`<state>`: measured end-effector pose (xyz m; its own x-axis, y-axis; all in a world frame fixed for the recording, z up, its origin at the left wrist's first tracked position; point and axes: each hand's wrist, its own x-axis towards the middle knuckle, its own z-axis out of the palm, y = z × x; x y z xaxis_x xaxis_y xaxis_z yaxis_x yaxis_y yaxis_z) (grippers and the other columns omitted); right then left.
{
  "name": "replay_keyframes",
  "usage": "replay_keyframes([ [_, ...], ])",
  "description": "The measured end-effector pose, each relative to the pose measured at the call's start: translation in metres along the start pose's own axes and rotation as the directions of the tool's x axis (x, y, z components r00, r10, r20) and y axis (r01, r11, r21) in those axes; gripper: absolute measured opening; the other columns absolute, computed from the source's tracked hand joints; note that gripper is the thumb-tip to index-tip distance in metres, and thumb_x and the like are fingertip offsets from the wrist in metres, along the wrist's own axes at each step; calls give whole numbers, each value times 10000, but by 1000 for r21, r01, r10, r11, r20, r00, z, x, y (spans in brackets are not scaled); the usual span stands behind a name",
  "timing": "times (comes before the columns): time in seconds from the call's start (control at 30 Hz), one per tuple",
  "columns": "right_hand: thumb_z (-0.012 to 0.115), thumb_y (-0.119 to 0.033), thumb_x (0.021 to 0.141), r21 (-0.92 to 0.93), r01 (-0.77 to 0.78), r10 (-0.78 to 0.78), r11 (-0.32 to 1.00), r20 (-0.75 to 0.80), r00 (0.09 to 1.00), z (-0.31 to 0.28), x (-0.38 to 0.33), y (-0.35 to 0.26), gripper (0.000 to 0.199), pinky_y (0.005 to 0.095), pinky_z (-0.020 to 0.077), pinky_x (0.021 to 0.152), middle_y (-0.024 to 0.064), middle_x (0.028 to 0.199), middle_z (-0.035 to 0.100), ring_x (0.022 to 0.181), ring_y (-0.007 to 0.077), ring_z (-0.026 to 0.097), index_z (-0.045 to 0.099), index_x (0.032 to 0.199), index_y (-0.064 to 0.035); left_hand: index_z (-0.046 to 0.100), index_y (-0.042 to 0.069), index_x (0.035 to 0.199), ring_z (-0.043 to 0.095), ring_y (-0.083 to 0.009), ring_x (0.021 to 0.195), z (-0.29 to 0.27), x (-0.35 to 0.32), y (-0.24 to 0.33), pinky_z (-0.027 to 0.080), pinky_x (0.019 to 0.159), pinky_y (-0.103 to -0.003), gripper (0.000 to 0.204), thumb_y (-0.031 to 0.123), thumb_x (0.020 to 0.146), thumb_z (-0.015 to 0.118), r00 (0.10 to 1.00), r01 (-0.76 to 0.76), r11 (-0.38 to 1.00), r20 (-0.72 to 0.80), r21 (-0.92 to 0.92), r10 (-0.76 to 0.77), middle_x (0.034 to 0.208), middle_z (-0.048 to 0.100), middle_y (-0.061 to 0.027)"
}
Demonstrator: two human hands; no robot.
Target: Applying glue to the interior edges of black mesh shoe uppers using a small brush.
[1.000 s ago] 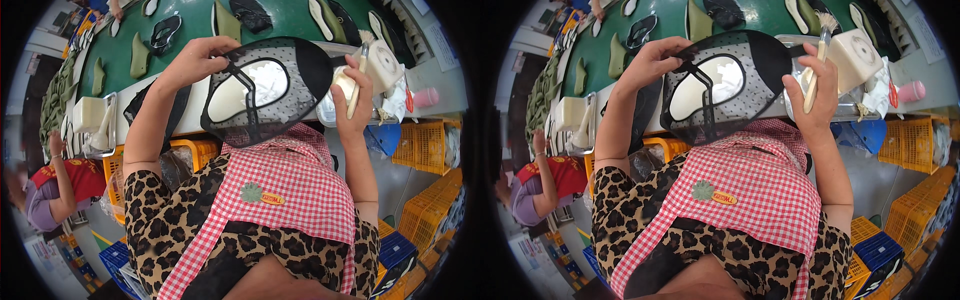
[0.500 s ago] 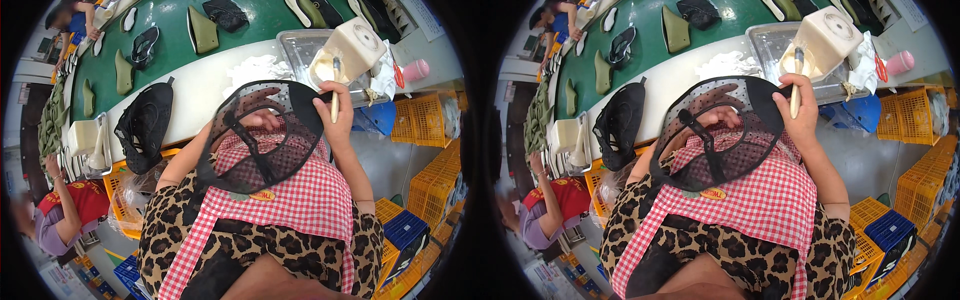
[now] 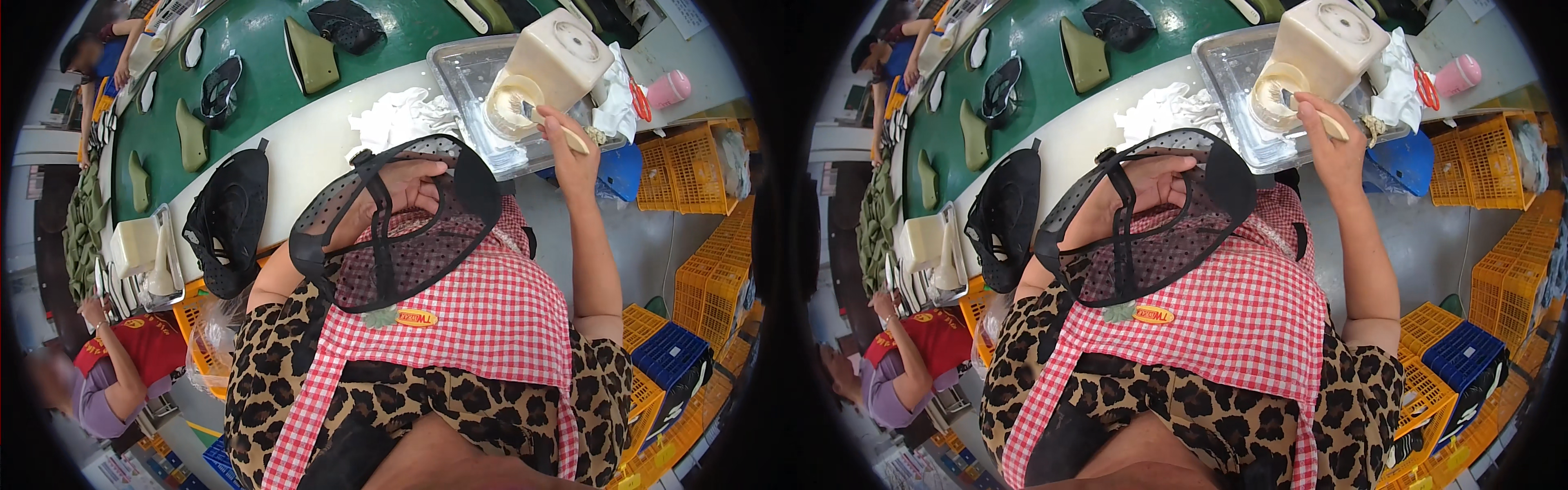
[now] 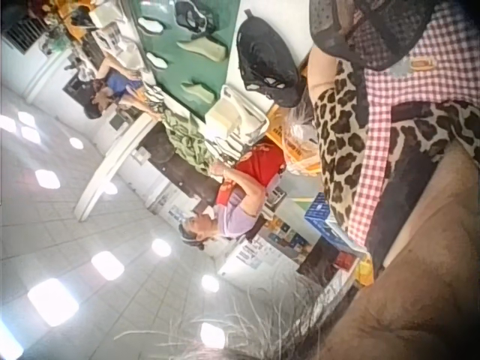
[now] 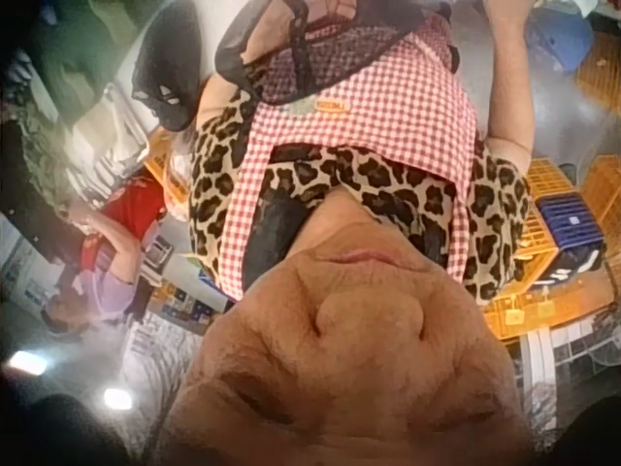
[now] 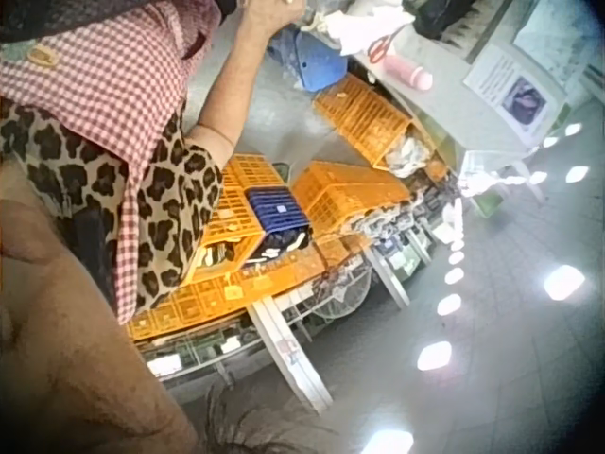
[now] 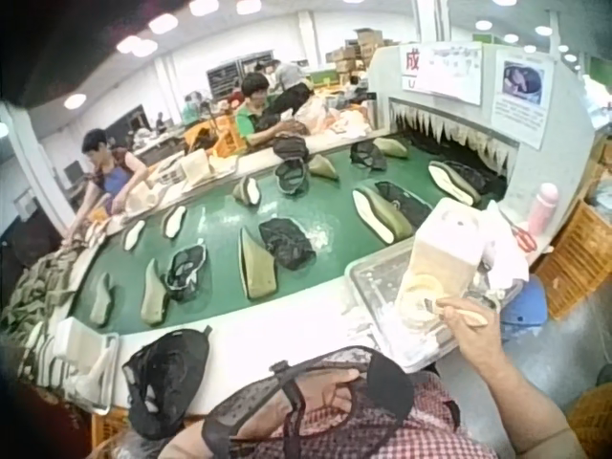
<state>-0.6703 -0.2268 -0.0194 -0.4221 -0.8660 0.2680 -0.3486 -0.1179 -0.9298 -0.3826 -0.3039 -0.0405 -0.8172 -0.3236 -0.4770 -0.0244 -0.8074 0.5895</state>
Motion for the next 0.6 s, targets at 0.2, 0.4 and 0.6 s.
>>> replay_keyframes([
  [0.2,735,-148,878,-345,177,-128,922,160,979,-5,24,15,179,271,507,807,66,973,726,895,146,664,731,1005,-21,571,0,1266,706,-218,979,10,15,10,573,862,-348,309,155,1000,547,983,142,988,127,-53,-135,1151,697,-136],
  [0.4,730,-123,870,-379,275,-143,884,341,929,-1,27,11,146,275,501,788,58,937,718,868,146,657,728,976,-22,585,-15,1204,718,-203,924,-20,36,-5,588,837,-331,275,159,996,541,960,212,957,223,-196,-167,1102,712,-126],
  [0.6,724,-106,867,-66,-39,53,997,233,971,-4,5,-4,133,254,497,779,56,933,714,859,124,654,741,976,-32,591,-12,1165,719,-200,885,1,37,1,594,805,-332,241,144,984,557,983,176,947,-1,-267,-183,1068,715,-118],
])
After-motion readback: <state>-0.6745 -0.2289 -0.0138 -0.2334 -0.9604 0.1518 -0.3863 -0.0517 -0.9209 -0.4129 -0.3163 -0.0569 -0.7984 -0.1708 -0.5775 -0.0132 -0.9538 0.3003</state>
